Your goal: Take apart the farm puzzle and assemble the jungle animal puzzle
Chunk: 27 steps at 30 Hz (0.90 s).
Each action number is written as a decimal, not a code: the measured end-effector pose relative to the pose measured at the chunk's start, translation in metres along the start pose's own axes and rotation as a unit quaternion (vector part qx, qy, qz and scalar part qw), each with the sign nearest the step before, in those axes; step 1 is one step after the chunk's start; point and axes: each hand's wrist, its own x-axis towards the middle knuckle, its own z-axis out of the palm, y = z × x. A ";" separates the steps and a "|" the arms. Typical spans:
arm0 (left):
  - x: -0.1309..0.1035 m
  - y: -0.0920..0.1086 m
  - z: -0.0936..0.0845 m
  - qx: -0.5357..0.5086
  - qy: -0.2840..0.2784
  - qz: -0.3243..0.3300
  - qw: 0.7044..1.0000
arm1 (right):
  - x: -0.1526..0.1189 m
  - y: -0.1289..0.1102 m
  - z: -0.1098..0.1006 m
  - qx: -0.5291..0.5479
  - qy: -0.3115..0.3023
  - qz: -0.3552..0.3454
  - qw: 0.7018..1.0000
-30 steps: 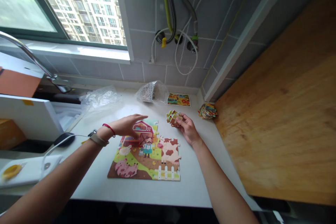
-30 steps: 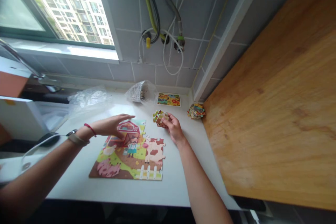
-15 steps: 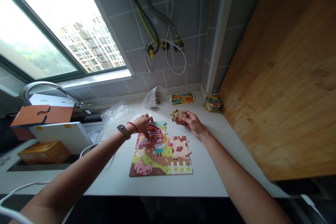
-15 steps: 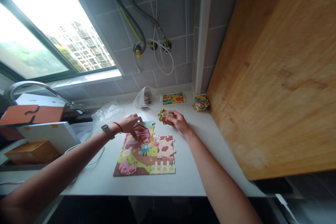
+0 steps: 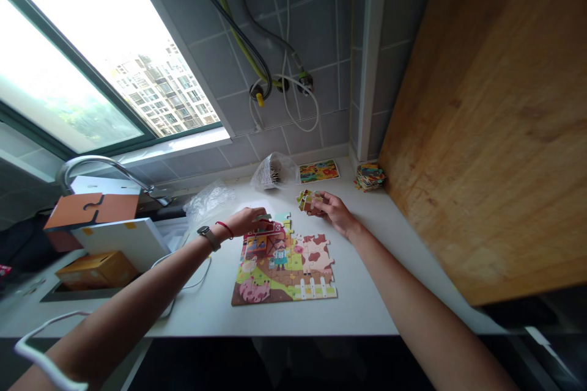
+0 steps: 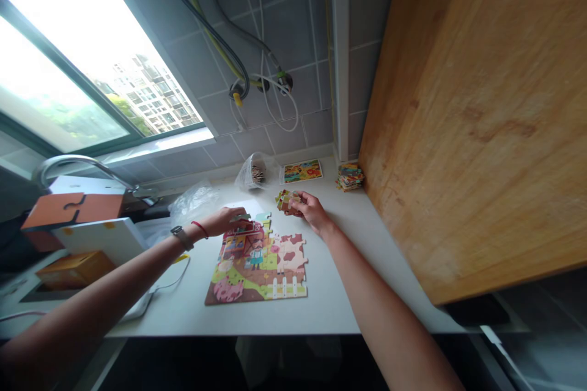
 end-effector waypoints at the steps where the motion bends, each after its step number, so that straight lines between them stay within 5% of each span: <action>1: -0.001 0.001 -0.001 -0.012 0.004 -0.001 1.000 | 0.000 0.000 0.000 -0.003 -0.002 -0.001 1.000; 27: -0.021 0.020 -0.047 -0.103 0.042 -0.039 0.993 | 0.001 0.004 -0.004 -0.028 -0.018 0.026 0.999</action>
